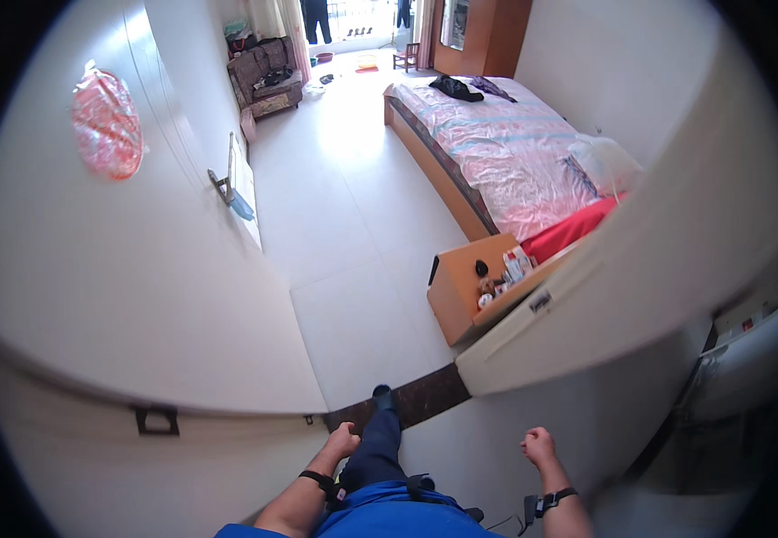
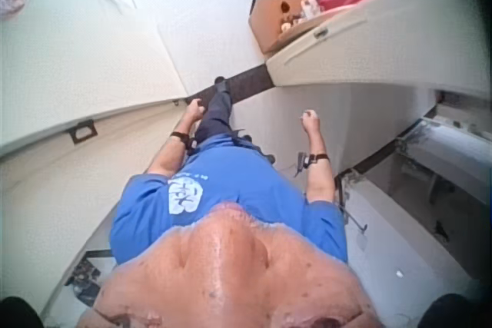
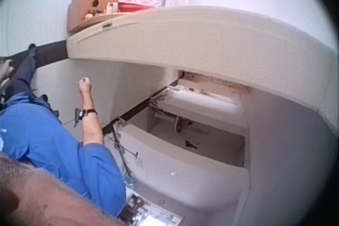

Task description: The person wipes a tiled floor with a cloth, then moves several plastic basins and a small stool. They dip the cloth into a basin of water, wring it out, and carry the basin to another room before returning to the original area.

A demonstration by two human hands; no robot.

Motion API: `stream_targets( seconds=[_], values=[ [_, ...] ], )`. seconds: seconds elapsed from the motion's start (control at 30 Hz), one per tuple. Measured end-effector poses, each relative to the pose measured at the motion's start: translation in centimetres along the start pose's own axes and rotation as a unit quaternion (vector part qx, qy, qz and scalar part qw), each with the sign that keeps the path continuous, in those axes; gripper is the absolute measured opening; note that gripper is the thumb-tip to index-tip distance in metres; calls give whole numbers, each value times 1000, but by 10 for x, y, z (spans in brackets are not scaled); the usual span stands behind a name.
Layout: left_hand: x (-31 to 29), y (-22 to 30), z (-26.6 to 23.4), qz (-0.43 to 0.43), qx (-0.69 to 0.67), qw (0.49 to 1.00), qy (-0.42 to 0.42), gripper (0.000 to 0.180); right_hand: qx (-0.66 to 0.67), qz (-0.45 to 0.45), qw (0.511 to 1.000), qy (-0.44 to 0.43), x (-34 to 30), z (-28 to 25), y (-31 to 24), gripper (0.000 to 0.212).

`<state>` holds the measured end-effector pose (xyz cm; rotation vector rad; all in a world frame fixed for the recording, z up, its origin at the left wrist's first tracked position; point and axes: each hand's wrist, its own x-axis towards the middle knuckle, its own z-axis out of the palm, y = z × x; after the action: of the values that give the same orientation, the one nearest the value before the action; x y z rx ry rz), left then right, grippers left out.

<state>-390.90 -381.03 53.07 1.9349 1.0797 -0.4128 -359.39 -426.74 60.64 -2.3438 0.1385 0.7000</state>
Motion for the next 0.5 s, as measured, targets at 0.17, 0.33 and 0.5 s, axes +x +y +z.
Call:
stream_targets(
  seconds=[0.17,0.33,0.5],
  values=[
    [130,46,-79,-39,-69,997,-27,57,-83,-41,986,-138,62,68,-131,19],
    [229,116,-224,-12,-137,989,52,60,-24,101,962,-251,136,89,-201,22],
    [329,145,-317,17,-257,957,136,60,-59,183,939,-285,241,112,-246,21]
  ],
)
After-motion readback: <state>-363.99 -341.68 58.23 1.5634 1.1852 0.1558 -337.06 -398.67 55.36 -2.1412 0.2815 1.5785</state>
